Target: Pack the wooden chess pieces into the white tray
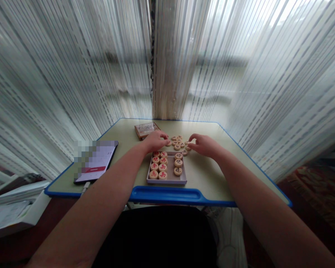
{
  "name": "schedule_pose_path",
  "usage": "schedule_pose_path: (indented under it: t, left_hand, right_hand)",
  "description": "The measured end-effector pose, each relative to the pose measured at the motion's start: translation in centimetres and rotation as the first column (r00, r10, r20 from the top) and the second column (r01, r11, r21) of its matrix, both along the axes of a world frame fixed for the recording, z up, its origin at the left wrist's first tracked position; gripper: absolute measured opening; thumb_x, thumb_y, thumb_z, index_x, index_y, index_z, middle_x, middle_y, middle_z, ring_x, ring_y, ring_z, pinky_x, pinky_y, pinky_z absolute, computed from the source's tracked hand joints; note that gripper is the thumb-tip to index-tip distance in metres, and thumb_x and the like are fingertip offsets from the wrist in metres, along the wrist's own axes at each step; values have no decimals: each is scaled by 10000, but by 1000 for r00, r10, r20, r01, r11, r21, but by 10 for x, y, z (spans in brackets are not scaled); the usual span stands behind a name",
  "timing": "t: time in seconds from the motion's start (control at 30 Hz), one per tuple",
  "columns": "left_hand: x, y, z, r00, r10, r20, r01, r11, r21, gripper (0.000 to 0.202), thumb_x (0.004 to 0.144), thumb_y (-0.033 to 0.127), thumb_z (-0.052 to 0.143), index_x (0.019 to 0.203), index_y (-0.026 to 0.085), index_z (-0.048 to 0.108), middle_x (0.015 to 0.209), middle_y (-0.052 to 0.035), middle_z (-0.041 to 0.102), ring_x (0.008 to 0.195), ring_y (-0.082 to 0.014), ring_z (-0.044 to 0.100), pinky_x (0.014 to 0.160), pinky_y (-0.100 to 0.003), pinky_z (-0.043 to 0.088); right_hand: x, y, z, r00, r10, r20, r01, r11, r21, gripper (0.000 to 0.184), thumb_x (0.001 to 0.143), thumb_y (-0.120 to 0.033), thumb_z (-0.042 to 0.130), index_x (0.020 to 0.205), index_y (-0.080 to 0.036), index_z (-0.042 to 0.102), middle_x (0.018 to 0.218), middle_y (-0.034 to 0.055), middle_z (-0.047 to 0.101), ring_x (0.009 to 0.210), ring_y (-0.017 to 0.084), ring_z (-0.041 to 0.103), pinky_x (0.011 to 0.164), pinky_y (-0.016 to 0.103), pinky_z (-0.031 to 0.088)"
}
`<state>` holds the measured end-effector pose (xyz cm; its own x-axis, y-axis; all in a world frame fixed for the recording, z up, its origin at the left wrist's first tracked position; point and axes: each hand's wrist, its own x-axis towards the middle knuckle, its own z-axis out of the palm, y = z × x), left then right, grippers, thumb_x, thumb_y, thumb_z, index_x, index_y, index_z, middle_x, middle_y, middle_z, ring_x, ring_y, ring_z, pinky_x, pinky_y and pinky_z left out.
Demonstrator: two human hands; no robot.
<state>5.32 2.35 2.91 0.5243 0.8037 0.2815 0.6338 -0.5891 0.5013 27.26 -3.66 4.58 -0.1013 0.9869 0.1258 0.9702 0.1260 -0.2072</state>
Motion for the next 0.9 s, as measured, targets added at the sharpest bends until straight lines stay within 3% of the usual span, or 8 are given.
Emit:
schedule_pose_path:
  t: [0.17,0.27,0.33,0.43,0.57,0.67,0.77,0.9]
  left_hand:
    - [1,-1,1,999,42,-6,-42,999,-5,317,733,371,488,851,131,660,922,-77,665,861,-195,583,781,-298,454]
    - [2,-3,2,999,53,7,-53,999,-11,316,751,331,459,912,134,647,886,-64,671,824,-183,590,761,-291,458]
    - [2,-3,2,999,46,9,-46,999,-22,302,748,287,452,928,138,643,893,-55,671,821,-174,592,752,-276,461]
    - [3,-3,2,999,47,-10,-48,998,-37,293,740,254,453,923,142,651,896,-53,672,820,-174,596,755,-271,463]
    - [3,-3,2,998,53,-39,-55,998,-41,290,738,254,458,904,142,668,902,-62,674,818,-182,597,768,-277,462]
    - [4,-4,3,998,50,-48,-52,998,-45,290,733,255,463,900,149,676,896,-53,678,812,-178,600,762,-266,464]
    - [4,-4,3,999,26,-46,-30,996,-85,298,729,252,462,904,156,682,881,-43,685,806,-171,607,760,-260,469]
    - [5,-1,-2,997,-69,37,73,993,-97,289,705,218,478,880,156,699,1014,-45,664,931,-170,590,875,-264,435]
  right_hand:
    - [-5,-1,-3,991,126,-32,-126,992,22,291,775,-276,454,993,-225,640,713,18,614,624,129,505,573,236,347]
    - [-6,4,-10,987,162,11,-162,976,149,292,770,-290,482,997,-223,653,921,63,625,838,180,523,767,293,384]
    - [-5,9,-16,984,173,38,-177,961,213,345,784,-327,487,1084,-226,623,1109,79,583,1006,222,476,908,348,333]
    - [-6,14,-22,977,206,48,-212,964,159,421,833,-362,432,1217,-220,531,1271,62,506,1135,228,412,995,366,265]
    - [-9,14,-23,965,258,40,-260,962,81,391,862,-374,396,1183,-213,551,1239,58,545,1128,200,441,1004,355,260]
    - [-10,13,-24,968,250,4,-249,961,123,359,856,-388,411,1094,-202,606,1154,69,597,1074,192,480,983,348,285]
    - [-12,16,-27,968,249,-29,-239,951,196,365,854,-387,415,1105,-202,605,1196,64,569,1095,185,464,981,330,294]
    - [-15,20,-29,956,293,3,-289,940,183,359,856,-350,409,1095,-187,621,1175,65,588,1081,180,477,975,312,301]
